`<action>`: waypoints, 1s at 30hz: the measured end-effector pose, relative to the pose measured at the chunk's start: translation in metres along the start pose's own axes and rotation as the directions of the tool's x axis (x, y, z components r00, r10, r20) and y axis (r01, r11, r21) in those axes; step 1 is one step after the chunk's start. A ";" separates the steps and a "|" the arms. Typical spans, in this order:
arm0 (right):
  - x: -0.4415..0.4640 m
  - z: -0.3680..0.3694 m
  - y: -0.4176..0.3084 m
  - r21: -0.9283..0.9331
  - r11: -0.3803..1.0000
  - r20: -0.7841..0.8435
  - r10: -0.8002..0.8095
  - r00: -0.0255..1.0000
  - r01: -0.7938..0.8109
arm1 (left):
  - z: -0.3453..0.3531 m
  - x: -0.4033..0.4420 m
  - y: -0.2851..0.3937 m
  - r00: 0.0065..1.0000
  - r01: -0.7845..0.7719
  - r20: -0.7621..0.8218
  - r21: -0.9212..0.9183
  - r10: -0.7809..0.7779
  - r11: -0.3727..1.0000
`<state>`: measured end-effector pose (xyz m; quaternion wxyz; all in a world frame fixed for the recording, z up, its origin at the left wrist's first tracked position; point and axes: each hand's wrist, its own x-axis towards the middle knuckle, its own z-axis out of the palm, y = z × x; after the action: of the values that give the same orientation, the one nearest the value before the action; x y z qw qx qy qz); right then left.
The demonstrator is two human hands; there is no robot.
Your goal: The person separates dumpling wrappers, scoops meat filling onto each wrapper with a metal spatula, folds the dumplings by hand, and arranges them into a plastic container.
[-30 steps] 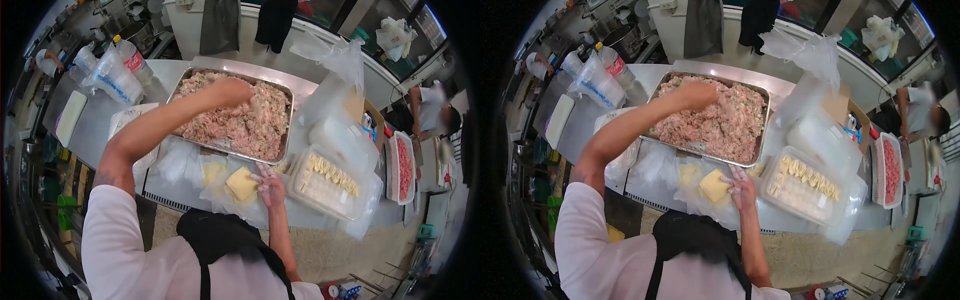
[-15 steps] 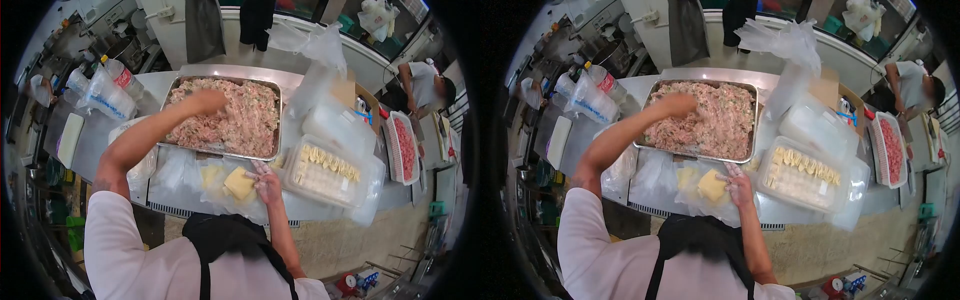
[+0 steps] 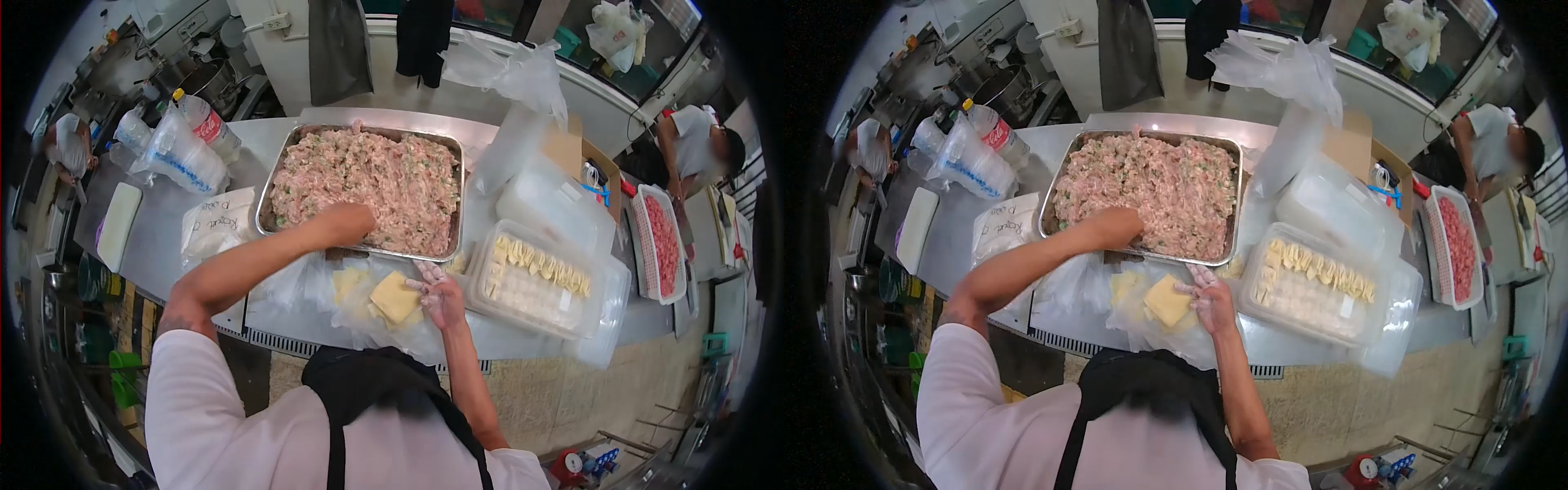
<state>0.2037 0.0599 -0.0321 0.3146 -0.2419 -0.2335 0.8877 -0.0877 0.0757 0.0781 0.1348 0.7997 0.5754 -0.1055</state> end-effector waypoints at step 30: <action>0.006 -0.010 -0.003 0.087 0.996 0.043 0.012 0.999 -0.015 | 0.017 -0.002 -0.012 0.948 0.292 -0.114 -0.054 -0.297 0.955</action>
<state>0.2064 0.0686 -0.0400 0.3140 -0.2107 -0.1993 0.9041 -0.1004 0.0715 0.0615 0.0972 0.7072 0.6972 -0.0653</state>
